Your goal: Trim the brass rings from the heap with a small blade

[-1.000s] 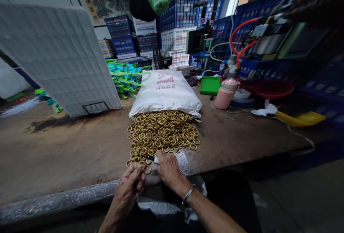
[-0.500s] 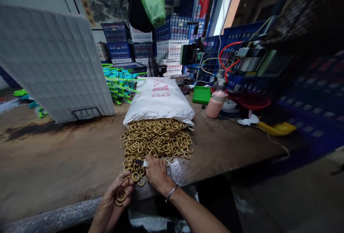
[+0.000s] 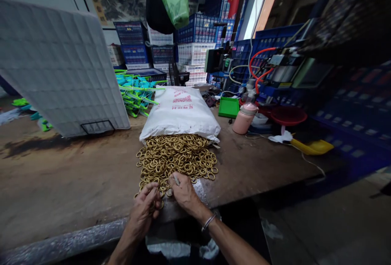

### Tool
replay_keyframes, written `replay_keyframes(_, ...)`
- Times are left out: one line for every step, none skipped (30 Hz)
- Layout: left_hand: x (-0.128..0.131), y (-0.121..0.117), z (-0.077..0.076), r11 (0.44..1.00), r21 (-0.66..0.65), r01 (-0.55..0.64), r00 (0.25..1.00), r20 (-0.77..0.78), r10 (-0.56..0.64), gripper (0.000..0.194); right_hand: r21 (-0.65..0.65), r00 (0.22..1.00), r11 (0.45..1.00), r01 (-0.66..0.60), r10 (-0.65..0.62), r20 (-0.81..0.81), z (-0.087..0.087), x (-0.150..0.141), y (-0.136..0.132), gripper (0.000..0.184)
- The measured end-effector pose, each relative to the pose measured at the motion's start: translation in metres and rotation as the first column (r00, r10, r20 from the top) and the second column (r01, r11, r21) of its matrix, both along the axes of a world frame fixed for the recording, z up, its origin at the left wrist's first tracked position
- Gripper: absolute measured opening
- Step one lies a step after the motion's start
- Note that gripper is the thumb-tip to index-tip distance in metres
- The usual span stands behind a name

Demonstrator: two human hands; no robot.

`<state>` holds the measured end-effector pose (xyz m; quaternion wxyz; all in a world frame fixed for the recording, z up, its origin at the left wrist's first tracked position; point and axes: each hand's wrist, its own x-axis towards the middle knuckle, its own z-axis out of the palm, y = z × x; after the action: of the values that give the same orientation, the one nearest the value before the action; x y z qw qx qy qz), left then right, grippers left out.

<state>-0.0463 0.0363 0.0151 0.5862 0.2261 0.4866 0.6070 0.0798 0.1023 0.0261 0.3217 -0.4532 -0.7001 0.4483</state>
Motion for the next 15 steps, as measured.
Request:
replay_keyframes(0.003, 0.002, -0.001, 1.0, 0.006, 0.011, 0.999, -0.045, -0.011, 0.039, -0.02, 0.999, 1.0, -0.014, 0.014, -0.029, 0.003, 0.001, -0.002, 0.028)
replay_keyframes(0.006, 0.004, -0.001, 1.0, 0.008, 0.025, 0.996, -0.087, -0.024, 0.039, -0.036, 0.998, 0.999, -0.029, 0.027, -0.049, 0.006, 0.002, -0.004, 0.027)
replay_keyframes(0.008, 0.005, -0.001, 0.999, 0.004, 0.038, 0.992, -0.123, -0.037, 0.038, -0.049, 0.997, 0.998, -0.041, 0.038, -0.061, 0.008, 0.003, -0.005, 0.027)
replay_keyframes(0.009, 0.007, -0.001, 0.999, -0.006, 0.044, 0.987, -0.152, -0.044, 0.037, -0.058, 0.997, 0.997, -0.048, 0.044, -0.065, 0.009, 0.004, -0.006, 0.027)
replay_keyframes(0.011, 0.008, 0.001, 0.999, -0.015, 0.044, 0.984, -0.175, -0.046, 0.035, -0.065, 0.997, 0.997, -0.051, 0.047, -0.063, 0.009, 0.004, -0.006, 0.027)
replay_keyframes(0.012, 0.01, 0.002, 0.999, -0.018, 0.04, 0.98, -0.196, -0.043, 0.033, -0.07, 0.997, 0.996, -0.05, 0.047, -0.057, 0.009, 0.004, -0.006, 0.028)
replay_keyframes(0.012, 0.011, 0.004, 1.0, -0.01, 0.027, 0.974, -0.223, -0.029, 0.032, -0.075, 0.998, 0.996, -0.045, 0.041, -0.049, 0.008, 0.004, -0.005, 0.029)
replay_keyframes(0.013, 0.012, 0.006, 1.0, 0.01, 0.012, 0.967, -0.256, -0.009, 0.031, -0.082, 0.999, 0.996, -0.035, 0.032, -0.041, 0.007, 0.003, -0.005, 0.029)
replay_keyframes(0.013, 0.013, 0.007, 0.999, 0.04, -0.001, 0.955, -0.296, 0.013, 0.03, -0.089, 0.999, 0.996, -0.03, 0.027, -0.032, 0.006, 0.003, -0.004, 0.03)
replay_keyframes(0.013, 0.013, 0.007, 0.997, 0.073, -0.013, 0.94, -0.34, 0.037, 0.03, -0.098, 1.0, 0.995, -0.016, 0.013, -0.022, 0.005, 0.003, -0.004, 0.029)
replay_keyframes(0.013, 0.014, 0.007, 0.994, 0.105, -0.018, 0.919, -0.389, 0.058, 0.029, -0.105, 1.0, 0.994, -0.008, 0.006, -0.014, 0.003, 0.004, -0.004, 0.029)
replay_keyframes(0.013, 0.014, 0.006, 0.99, 0.138, -0.017, 0.895, -0.439, 0.077, 0.029, -0.102, 1.0, 0.995, -0.018, 0.018, 0.004, 0.002, 0.004, -0.004, 0.028)
replay_keyframes(0.012, 0.015, 0.004, 0.987, 0.158, -0.013, 0.871, -0.483, 0.089, 0.029, -0.095, 0.999, 0.995, -0.018, 0.022, 0.031, 0.001, 0.005, -0.003, 0.028)
replay_keyframes(0.011, 0.017, 0.002, 0.987, 0.158, -0.02, 0.854, -0.51, 0.099, 0.029, -0.082, 0.999, 0.997, -0.007, 0.011, 0.054, -0.001, 0.006, -0.002, 0.027)
replay_keyframes(0.011, 0.02, 0.001, 0.992, 0.123, 0.004, 0.852, -0.52, 0.061, 0.03, -0.068, 0.998, 0.998, -0.012, 0.017, 0.061, -0.002, 0.008, -0.001, 0.027)
